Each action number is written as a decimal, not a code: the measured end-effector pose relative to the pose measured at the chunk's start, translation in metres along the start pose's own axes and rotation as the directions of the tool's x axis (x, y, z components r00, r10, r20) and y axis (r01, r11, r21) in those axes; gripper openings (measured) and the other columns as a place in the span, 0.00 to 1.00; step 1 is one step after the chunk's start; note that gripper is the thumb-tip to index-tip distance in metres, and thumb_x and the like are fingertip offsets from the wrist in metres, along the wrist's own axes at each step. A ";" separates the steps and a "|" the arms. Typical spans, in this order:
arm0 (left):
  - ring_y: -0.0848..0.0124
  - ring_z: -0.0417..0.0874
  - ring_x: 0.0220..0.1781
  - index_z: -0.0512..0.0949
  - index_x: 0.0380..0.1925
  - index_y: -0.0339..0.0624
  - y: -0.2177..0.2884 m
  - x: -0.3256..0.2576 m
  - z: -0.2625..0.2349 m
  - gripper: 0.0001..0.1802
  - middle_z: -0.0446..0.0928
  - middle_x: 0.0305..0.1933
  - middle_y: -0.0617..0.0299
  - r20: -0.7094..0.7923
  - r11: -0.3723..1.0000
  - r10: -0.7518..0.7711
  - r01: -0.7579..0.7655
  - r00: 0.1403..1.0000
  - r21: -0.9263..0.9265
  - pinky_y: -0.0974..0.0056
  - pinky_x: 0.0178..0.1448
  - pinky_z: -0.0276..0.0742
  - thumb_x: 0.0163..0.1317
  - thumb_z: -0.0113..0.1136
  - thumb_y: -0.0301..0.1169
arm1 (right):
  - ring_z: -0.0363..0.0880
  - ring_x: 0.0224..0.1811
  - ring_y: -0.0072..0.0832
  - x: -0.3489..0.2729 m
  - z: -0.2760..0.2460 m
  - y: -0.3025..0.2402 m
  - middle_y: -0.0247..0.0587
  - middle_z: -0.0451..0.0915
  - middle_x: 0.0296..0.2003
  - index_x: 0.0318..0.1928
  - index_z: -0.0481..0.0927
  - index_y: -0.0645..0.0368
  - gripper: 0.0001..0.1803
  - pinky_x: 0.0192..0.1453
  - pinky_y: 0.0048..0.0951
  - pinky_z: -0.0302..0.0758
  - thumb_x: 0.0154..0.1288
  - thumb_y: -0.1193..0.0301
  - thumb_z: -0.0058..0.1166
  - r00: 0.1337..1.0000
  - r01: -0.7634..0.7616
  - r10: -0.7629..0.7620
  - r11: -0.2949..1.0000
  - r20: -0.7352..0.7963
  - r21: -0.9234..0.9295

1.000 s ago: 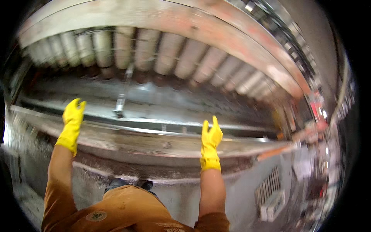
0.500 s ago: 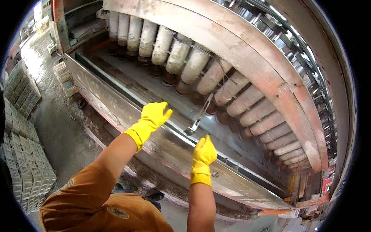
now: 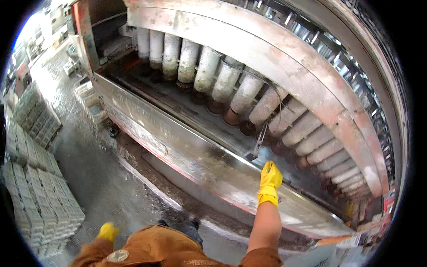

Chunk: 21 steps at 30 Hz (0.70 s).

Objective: The person places a large glass sheet onto a cutting machine and uses a manual press to cut it into small square tiles. The cut tiles fall into a collection area below. The person repeats this process multiple times.

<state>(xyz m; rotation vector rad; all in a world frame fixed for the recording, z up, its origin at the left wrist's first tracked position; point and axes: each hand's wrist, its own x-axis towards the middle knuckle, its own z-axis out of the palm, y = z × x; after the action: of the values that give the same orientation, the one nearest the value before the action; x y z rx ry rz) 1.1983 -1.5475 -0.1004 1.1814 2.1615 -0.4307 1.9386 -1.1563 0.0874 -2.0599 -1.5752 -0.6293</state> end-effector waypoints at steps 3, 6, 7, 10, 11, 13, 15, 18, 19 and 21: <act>0.44 0.86 0.65 0.88 0.54 0.40 -0.109 -0.046 -0.023 0.29 0.87 0.57 0.41 -0.107 0.844 -0.455 0.389 0.884 -0.370 0.44 0.67 0.80 0.67 0.66 0.54 | 0.91 0.43 0.51 0.007 0.011 0.023 0.50 0.92 0.43 0.46 0.92 0.54 0.20 0.48 0.49 0.86 0.77 0.52 0.58 0.999 0.013 -0.013 1.000 -0.037 -0.024; 0.44 0.85 0.65 0.87 0.55 0.39 -0.136 -0.072 -0.042 0.29 0.87 0.58 0.40 -0.109 0.729 -0.540 0.399 0.834 -0.557 0.45 0.67 0.80 0.67 0.66 0.52 | 0.91 0.43 0.51 0.011 0.022 0.009 0.49 0.92 0.42 0.44 0.92 0.54 0.20 0.48 0.49 0.86 0.78 0.52 0.57 0.998 0.014 -0.017 0.998 -0.065 -0.056; 0.45 0.85 0.66 0.87 0.56 0.38 -0.130 -0.078 -0.048 0.29 0.87 0.59 0.40 -0.105 0.714 -0.533 0.380 0.840 -0.588 0.45 0.68 0.80 0.67 0.67 0.52 | 0.90 0.40 0.52 0.015 0.022 0.002 0.49 0.92 0.39 0.42 0.91 0.54 0.20 0.46 0.52 0.84 0.79 0.52 0.56 0.995 0.019 -0.021 0.999 -0.097 -0.028; 0.45 0.85 0.66 0.86 0.57 0.36 -0.080 -0.081 -0.047 0.29 0.86 0.60 0.40 -0.061 0.699 -0.429 0.289 0.901 -0.654 0.47 0.68 0.80 0.68 0.67 0.50 | 0.89 0.38 0.55 0.018 0.025 0.016 0.51 0.91 0.38 0.39 0.90 0.56 0.22 0.44 0.54 0.83 0.81 0.53 0.53 0.996 -0.015 -0.002 0.983 -0.094 -0.183; 0.45 0.85 0.66 0.85 0.58 0.35 -0.060 -0.083 -0.045 0.30 0.86 0.61 0.40 -0.041 0.699 -0.385 0.263 0.922 -0.665 0.47 0.68 0.80 0.68 0.67 0.49 | 0.87 0.39 0.56 0.019 0.027 0.016 0.53 0.90 0.37 0.36 0.88 0.57 0.24 0.44 0.57 0.81 0.82 0.53 0.50 0.997 -0.066 0.059 0.984 -0.047 -0.166; 0.46 0.85 0.66 0.84 0.59 0.34 -0.023 -0.087 -0.041 0.30 0.85 0.62 0.39 0.022 0.695 -0.291 0.227 0.956 -0.683 0.48 0.68 0.80 0.69 0.67 0.48 | 0.87 0.42 0.56 0.023 0.029 0.018 0.54 0.89 0.37 0.37 0.87 0.59 0.23 0.47 0.57 0.79 0.83 0.55 0.50 0.994 -0.078 0.068 0.989 -0.084 -0.127; 0.46 0.85 0.66 0.84 0.60 0.33 0.002 -0.088 -0.050 0.30 0.85 0.62 0.39 0.060 0.701 -0.219 0.200 0.974 -0.685 0.49 0.69 0.80 0.69 0.67 0.47 | 0.87 0.44 0.55 0.019 0.031 0.008 0.52 0.90 0.39 0.41 0.87 0.58 0.20 0.52 0.56 0.79 0.83 0.57 0.51 0.990 -0.135 0.125 0.978 -0.071 -0.157; 0.47 0.85 0.67 0.82 0.62 0.31 0.014 -0.074 -0.078 0.30 0.84 0.64 0.39 0.078 0.726 -0.150 0.163 0.986 -0.669 0.50 0.69 0.80 0.70 0.68 0.45 | 0.89 0.45 0.52 0.024 0.031 -0.025 0.48 0.92 0.42 0.47 0.90 0.57 0.17 0.60 0.53 0.81 0.82 0.60 0.53 0.986 -0.135 0.109 0.968 -0.130 -0.213; 0.47 0.85 0.67 0.82 0.62 0.30 0.013 -0.067 -0.091 0.30 0.84 0.64 0.39 0.072 0.732 -0.134 0.148 0.988 -0.665 0.50 0.69 0.80 0.70 0.68 0.44 | 0.88 0.44 0.52 0.025 0.034 -0.039 0.49 0.92 0.41 0.46 0.90 0.57 0.14 0.61 0.54 0.82 0.81 0.62 0.55 0.975 -0.070 0.028 0.980 -0.219 -0.188; 0.48 0.85 0.67 0.81 0.63 0.29 0.008 -0.042 -0.121 0.31 0.83 0.65 0.38 0.045 0.745 -0.101 0.106 0.994 -0.659 0.51 0.70 0.80 0.70 0.68 0.43 | 0.89 0.44 0.51 0.024 0.039 -0.074 0.48 0.92 0.42 0.47 0.90 0.58 0.12 0.65 0.55 0.81 0.80 0.65 0.57 0.953 0.003 -0.053 0.986 -0.298 -0.166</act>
<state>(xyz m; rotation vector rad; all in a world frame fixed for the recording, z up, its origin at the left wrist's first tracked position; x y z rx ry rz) 1.1769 -1.5036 0.0183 0.6485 2.1001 0.2921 1.8756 -1.0972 0.0775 -1.9439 -1.4165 -1.0622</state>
